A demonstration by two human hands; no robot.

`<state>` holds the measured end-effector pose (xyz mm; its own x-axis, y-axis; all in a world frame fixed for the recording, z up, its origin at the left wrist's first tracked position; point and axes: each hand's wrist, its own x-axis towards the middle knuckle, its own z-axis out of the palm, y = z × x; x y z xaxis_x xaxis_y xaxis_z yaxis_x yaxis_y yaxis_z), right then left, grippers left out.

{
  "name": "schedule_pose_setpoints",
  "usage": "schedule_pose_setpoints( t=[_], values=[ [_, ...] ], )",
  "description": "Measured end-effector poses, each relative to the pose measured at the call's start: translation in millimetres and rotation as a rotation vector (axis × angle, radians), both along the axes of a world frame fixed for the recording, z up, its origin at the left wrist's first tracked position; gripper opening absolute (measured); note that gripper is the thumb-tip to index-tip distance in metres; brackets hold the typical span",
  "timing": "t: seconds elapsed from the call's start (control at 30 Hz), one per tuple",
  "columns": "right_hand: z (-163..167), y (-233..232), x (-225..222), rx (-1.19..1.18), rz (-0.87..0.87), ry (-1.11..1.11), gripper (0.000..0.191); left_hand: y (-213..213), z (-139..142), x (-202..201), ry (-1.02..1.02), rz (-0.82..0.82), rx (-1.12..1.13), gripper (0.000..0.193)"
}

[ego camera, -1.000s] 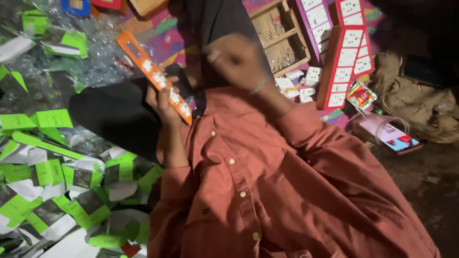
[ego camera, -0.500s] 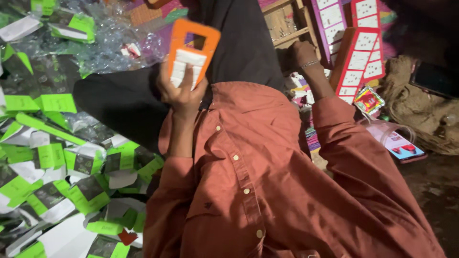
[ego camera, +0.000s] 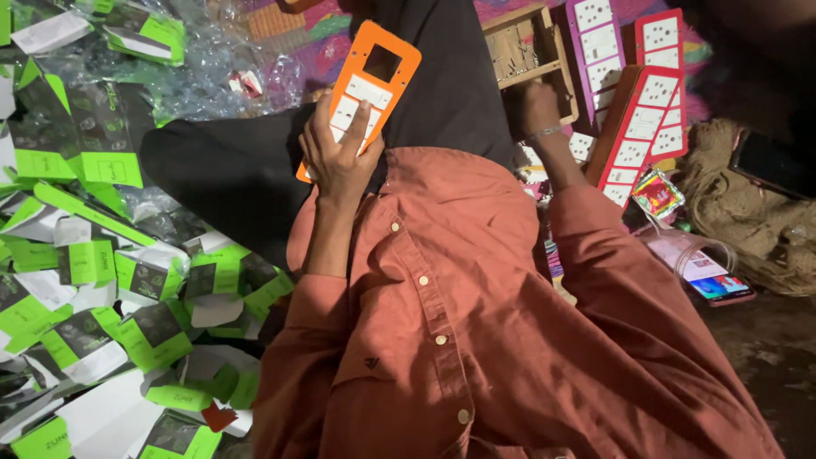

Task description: The person assembles a power strip by inserting white socket modules into an orange housing. They repeatedly pick up sockets, align them, and press them into place while sitting on the floor surrounded by packaging materials.

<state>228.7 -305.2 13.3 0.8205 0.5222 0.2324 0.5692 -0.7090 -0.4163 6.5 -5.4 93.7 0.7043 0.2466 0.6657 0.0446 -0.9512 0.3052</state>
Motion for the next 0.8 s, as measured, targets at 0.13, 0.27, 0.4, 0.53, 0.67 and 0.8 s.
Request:
schedule_pose_setpoints(
  t=[0.13,0.27,0.4,0.53,0.67,0.8],
  values=[
    [-9,7,-6,-0.037,0.014,-0.002,0.009,0,0,0,0.019,0.004,-0.021,0.07],
    [-10,-3,-3,-0.077,0.076,-0.016,0.009,0,-2,0,0.037,-0.007,-0.041,0.07],
    [-5,-11,5,0.038,0.111,0.09,0.007,0,-3,0,0.053,0.0,-0.067,0.072],
    [23,-3,7,0.483,-0.043,0.514,0.011,1,-4,1,0.018,0.003,-0.086,0.08],
    [70,21,-10,0.886,-0.039,0.824,0.01,3,-6,1,0.006,-0.012,-0.109,0.082],
    [99,74,-28,1.166,0.081,1.006,0.019,2,-6,1,0.001,-0.021,-0.12,0.085]
  ],
)
